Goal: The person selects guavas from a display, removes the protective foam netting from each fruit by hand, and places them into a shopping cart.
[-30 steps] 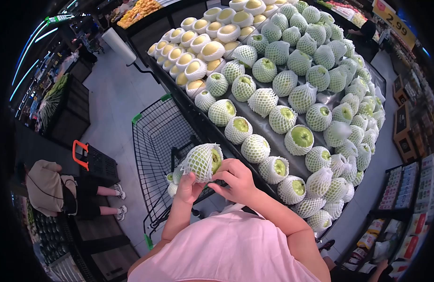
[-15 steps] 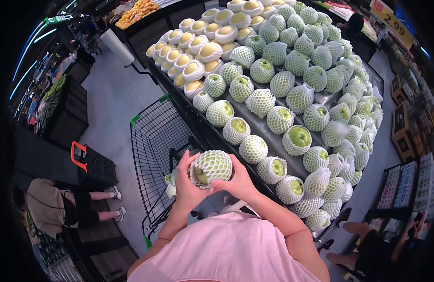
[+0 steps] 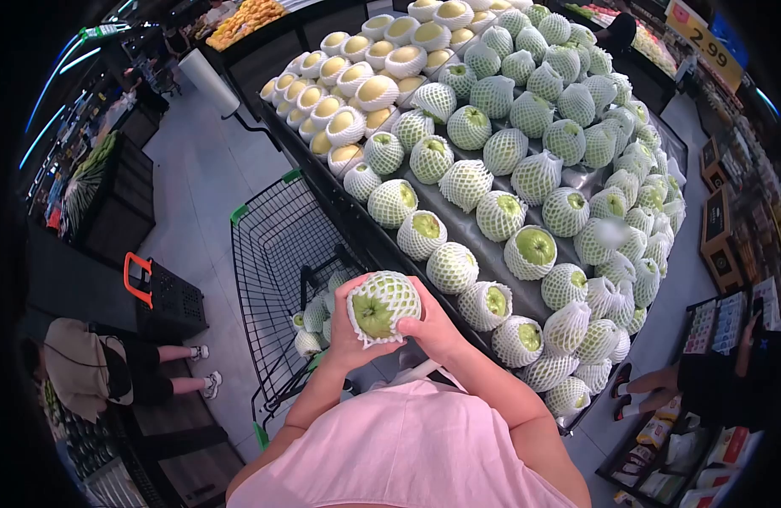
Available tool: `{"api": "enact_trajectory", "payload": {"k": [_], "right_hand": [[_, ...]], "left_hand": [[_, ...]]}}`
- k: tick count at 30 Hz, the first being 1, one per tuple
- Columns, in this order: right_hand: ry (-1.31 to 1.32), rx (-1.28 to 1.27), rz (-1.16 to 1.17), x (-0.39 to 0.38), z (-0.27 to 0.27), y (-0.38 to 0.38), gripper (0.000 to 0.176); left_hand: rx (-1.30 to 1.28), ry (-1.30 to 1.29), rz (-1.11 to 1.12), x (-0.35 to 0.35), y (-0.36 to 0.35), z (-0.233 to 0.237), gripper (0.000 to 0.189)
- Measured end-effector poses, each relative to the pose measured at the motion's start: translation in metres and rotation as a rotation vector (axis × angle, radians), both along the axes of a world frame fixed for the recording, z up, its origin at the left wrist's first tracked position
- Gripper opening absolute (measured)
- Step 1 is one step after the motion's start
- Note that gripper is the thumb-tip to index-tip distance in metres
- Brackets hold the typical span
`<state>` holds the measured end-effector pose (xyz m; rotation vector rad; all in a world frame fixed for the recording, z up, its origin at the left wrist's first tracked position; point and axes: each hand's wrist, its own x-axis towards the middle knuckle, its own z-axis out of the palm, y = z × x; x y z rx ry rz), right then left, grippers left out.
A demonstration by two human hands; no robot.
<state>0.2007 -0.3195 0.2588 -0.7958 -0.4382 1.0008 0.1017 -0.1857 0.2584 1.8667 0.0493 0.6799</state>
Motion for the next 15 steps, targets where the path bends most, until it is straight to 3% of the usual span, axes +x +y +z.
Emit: {"api": "enact_trajectory", "payload": {"k": [1,4,7,9,10,12,15], "right_hand": [[-0.03,0.008,-0.008,0.0,0.0,0.0,0.08],[0.247,0.059,-0.008,-0.002,0.014,-0.001,0.062],[0.048,-0.05,0.032,0.007,0.015,-0.007,0.045],[-0.379,-0.216,-0.167,0.002,0.024,-0.008,0.032],[-0.652,-0.292,-0.289,0.0,0.027,-0.008,0.029],[-1.196,-0.364,-0.58,-0.002,0.031,-0.004,0.03],[-1.503,-0.199,-0.752,-0.001,0.031,0.002,0.029]], "left_hand": [[-0.098,-0.026,0.002,0.001,-0.001,-0.007,0.1],[-0.477,-0.065,-0.054,0.0,-0.003,-0.02,0.094],[-0.985,-0.09,-0.205,-0.004,0.0,-0.018,0.087],[-1.265,-0.21,-0.272,-0.001,0.004,-0.022,0.081],[-1.184,-0.131,-0.228,-0.003,0.006,-0.027,0.093],[-1.326,-0.134,-0.242,-0.003,0.003,-0.026,0.091],[-1.477,-0.144,-0.32,0.001,0.001,-0.021,0.087]]}}
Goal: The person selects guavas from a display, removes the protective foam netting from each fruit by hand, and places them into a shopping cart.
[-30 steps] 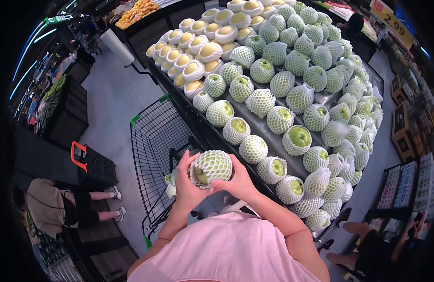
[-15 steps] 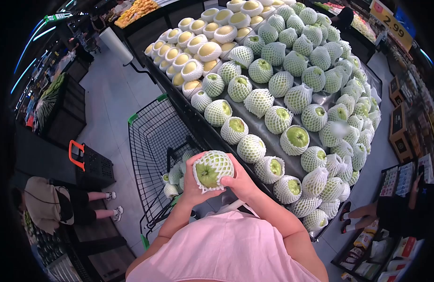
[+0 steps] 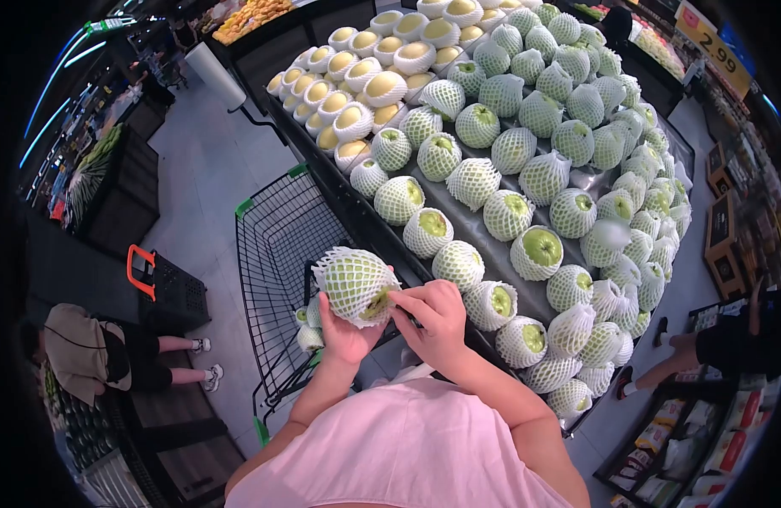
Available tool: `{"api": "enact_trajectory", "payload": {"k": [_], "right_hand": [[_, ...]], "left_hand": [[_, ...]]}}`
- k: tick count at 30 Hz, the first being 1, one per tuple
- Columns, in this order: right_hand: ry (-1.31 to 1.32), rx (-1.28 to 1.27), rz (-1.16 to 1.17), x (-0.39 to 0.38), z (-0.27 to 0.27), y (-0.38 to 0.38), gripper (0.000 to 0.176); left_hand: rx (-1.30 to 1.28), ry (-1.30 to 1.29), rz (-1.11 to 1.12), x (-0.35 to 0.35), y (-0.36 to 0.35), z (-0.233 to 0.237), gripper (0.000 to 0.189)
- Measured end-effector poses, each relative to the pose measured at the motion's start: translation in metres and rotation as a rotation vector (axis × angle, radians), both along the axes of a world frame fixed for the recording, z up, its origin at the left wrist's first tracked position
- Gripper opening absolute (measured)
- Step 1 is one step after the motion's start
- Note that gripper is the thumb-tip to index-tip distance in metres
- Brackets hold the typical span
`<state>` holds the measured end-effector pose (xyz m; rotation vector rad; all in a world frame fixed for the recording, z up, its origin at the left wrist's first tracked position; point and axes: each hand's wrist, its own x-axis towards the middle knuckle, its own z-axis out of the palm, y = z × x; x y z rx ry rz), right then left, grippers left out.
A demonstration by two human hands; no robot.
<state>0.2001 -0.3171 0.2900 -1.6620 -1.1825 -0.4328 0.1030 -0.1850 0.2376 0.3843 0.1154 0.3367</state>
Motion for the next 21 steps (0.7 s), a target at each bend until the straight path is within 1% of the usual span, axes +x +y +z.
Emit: {"api": "enact_trajectory", "payload": {"k": [1,3,7,9,13,16,21], "right_hand": [[-0.07,0.028,0.0,0.001,-0.002,0.003,0.032],[-0.084,0.001,-0.048,-0.002,0.0,0.006,0.035],[-0.056,-0.096,-0.176,-0.005,0.005,0.007,0.046],[-0.028,-0.103,-0.186,-0.007,0.004,0.008,0.051],[-0.001,-0.111,-0.194,-0.007,0.004,0.006,0.057],[0.026,-0.122,-0.207,-0.007,0.003,0.005,0.057],[0.106,-0.145,-0.162,-0.006,0.0,0.003,0.054]], "left_hand": [[-0.043,-0.006,-0.023,0.001,0.0,0.002,0.086],[-0.125,-0.048,-0.064,0.002,0.0,0.005,0.082],[-0.078,-0.009,0.027,0.002,-0.003,-0.006,0.076],[-0.042,-0.003,0.072,0.001,-0.004,-0.005,0.071],[-0.016,-0.004,0.069,0.0,-0.006,-0.006,0.07],[0.003,-0.005,0.078,0.001,-0.007,-0.003,0.07],[-0.006,0.06,0.113,0.002,-0.009,0.0,0.073]]}}
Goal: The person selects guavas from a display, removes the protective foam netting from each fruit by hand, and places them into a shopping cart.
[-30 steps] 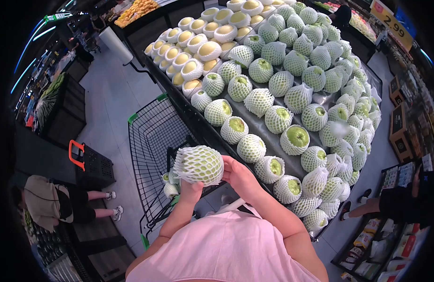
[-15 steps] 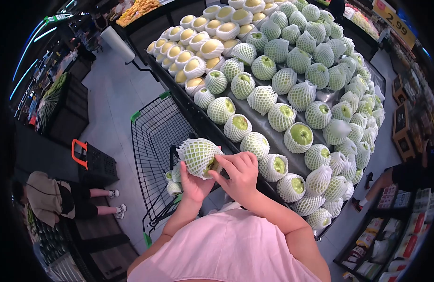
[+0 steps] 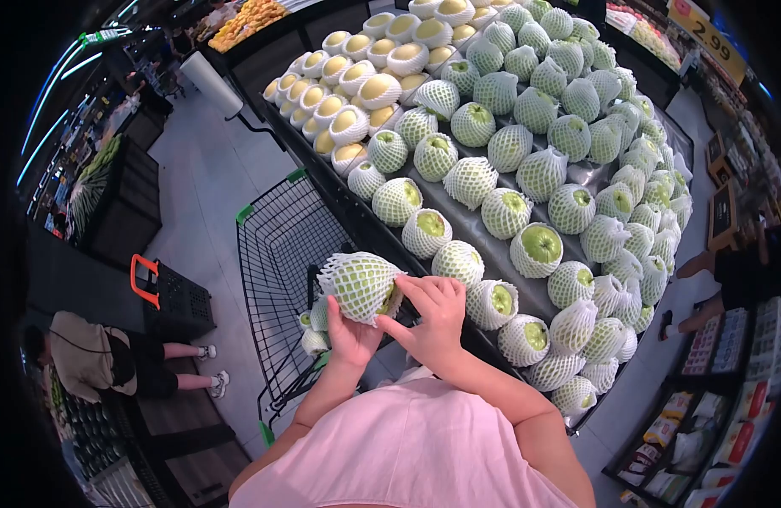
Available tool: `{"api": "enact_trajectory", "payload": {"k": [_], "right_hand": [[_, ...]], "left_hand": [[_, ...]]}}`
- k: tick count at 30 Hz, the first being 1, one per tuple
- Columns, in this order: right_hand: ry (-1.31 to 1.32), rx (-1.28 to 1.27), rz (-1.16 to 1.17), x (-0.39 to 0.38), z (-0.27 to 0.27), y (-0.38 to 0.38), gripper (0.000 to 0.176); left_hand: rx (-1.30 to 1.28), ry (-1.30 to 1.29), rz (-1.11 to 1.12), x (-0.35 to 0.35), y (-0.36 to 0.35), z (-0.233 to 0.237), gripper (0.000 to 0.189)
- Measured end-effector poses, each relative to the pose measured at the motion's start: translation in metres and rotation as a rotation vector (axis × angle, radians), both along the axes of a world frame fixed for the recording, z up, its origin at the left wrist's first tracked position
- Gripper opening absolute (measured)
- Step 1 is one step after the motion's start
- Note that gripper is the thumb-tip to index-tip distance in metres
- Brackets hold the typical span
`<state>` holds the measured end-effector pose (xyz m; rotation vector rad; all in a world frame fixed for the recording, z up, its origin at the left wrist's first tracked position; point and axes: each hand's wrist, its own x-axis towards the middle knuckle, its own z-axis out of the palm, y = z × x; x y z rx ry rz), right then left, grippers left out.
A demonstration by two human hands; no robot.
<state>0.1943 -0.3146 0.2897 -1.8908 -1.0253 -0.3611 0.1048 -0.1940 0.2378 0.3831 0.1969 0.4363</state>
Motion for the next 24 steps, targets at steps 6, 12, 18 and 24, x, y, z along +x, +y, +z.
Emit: {"api": "enact_trajectory", "payload": {"k": [6,12,18,24], "right_hand": [[0.456,0.242,0.286,0.006,-0.028,-0.007,0.074],[0.535,0.266,0.611,0.008,-0.035,0.002,0.11],[0.61,0.138,0.521,0.002,-0.065,-0.008,0.11],[0.545,0.294,0.503,-0.007,-0.075,-0.005,0.107]], "left_hand": [[0.5,0.058,0.211,0.002,0.0,0.008,0.08],[0.578,0.117,0.096,-0.002,-0.001,0.018,0.091],[1.012,0.276,0.078,-0.011,-0.008,0.044,0.1],[1.3,0.434,0.155,-0.02,-0.013,0.047,0.113]]}}
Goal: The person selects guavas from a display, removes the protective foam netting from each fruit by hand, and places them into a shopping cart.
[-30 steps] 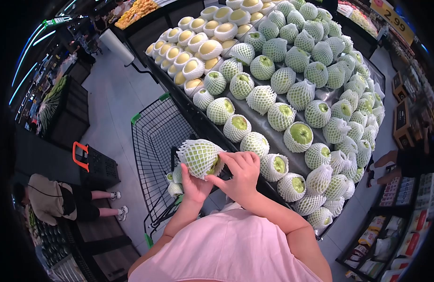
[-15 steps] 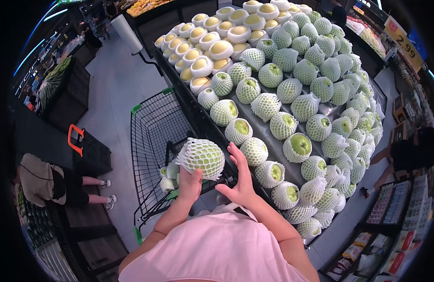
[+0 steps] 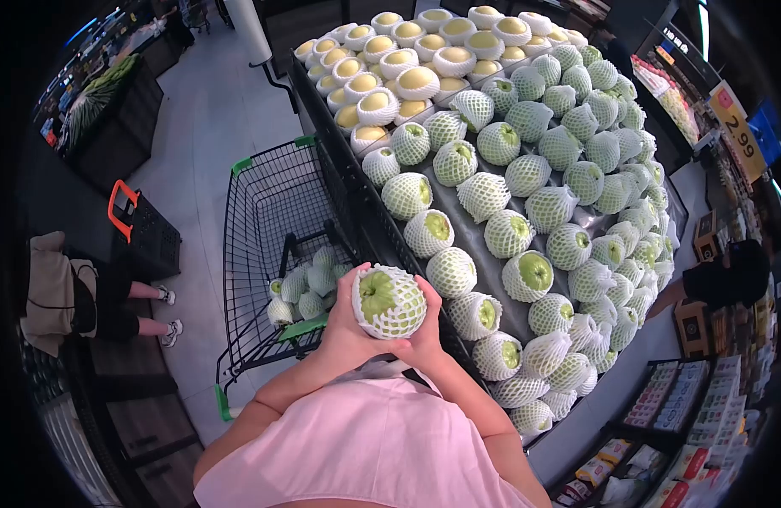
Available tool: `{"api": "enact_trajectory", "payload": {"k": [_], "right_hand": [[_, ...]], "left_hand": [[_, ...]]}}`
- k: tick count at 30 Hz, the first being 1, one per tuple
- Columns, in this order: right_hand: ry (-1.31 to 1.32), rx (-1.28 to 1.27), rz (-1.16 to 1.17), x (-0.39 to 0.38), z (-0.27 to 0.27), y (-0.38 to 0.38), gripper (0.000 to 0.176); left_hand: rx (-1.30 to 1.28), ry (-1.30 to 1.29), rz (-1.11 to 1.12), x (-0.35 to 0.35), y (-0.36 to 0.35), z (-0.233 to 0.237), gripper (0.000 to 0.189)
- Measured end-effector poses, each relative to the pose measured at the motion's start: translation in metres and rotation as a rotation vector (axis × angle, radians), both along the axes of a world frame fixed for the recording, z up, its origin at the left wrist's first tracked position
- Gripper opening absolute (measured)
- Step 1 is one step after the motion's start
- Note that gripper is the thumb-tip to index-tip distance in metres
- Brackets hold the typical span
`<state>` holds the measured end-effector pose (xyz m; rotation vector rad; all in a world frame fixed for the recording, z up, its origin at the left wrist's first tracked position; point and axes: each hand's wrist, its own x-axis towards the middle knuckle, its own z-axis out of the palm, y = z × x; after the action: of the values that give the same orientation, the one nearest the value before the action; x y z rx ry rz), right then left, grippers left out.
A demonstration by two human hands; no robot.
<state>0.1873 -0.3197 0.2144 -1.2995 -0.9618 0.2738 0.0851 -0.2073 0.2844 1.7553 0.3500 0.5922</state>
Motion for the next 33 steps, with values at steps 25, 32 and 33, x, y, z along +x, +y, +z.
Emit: {"api": "enact_trajectory", "payload": {"k": [25,32,33], "right_hand": [[1.334,-0.038,0.738,-0.066,0.024,0.049,0.091],[1.379,-0.116,0.841,-0.094,0.022,0.065,0.103],[1.42,-0.087,0.834,-0.094,0.017,0.064,0.099]], "left_hand": [[0.681,-0.076,0.324,-0.063,0.037,-0.017,0.097],[0.726,-0.125,0.406,-0.101,0.053,-0.046,0.089],[0.704,-0.156,0.409,-0.104,0.052,-0.053,0.09]]}}
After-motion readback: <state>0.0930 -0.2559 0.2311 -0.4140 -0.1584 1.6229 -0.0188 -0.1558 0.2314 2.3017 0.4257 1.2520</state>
